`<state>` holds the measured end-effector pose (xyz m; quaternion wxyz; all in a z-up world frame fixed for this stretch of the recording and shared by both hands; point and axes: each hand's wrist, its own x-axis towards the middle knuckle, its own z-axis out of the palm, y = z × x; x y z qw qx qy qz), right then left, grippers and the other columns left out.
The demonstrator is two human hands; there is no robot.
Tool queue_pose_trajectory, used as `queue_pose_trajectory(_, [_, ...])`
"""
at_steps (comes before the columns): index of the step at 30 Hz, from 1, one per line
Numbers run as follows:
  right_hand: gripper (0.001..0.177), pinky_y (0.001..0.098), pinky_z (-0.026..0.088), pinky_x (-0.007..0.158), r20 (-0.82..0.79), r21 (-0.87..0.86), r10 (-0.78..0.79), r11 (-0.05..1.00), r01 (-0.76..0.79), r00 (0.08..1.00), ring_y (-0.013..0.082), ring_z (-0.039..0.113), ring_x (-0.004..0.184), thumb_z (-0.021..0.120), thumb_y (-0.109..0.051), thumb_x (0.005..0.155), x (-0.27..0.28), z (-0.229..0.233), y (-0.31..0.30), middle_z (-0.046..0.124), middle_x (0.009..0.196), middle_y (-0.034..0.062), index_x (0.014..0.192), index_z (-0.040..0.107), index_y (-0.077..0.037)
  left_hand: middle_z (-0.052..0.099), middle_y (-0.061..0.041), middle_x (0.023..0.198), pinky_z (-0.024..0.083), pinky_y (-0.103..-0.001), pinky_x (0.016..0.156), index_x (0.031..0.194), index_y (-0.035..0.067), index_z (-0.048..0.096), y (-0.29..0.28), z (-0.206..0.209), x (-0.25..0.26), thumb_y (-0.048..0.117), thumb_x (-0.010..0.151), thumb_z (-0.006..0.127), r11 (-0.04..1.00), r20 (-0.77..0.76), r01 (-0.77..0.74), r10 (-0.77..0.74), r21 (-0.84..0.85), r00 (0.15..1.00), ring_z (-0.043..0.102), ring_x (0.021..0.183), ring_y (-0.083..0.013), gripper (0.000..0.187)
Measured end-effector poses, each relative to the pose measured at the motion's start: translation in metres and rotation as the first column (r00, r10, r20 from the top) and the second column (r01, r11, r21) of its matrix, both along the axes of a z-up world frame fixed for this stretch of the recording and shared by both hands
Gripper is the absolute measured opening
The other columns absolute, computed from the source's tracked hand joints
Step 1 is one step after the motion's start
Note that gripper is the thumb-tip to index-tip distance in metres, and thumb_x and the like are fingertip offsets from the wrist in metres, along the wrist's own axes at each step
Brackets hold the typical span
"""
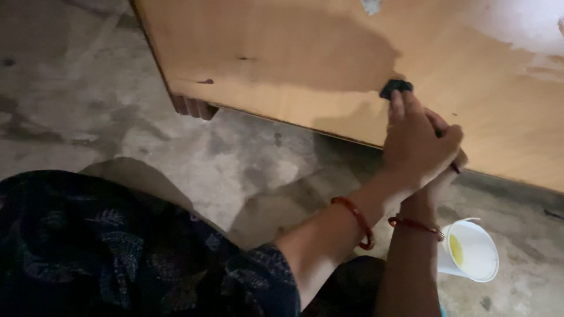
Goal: The person applies a yellow liquid to a wooden furniture surface using a brush. They repeatedly dip the brush into a white container and spread the liquid across the surface in horizontal strokes.
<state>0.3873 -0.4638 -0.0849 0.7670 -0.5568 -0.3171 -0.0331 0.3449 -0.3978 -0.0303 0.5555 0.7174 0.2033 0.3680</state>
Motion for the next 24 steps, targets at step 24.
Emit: queue_pose_trajectory(24, [0.03,0.0265,0.056,0.087,0.225,-0.16,-0.21,0.955,0.249,0.952,0.0142,0.063,0.103,0.066,-0.003,0.105,-0.036,-0.011,0.013,0.066,0.12,0.008,0.133,0.06,0.004,0.03,-0.045,0.159,0.032,-0.053,0.123,0.153,-0.015,0.031,-0.018,-0.033,-0.012,0.027,0.103,0.046,0.998,0.188,0.039,-0.048,0.052,0.981,0.033,0.148,-0.0579,0.067])
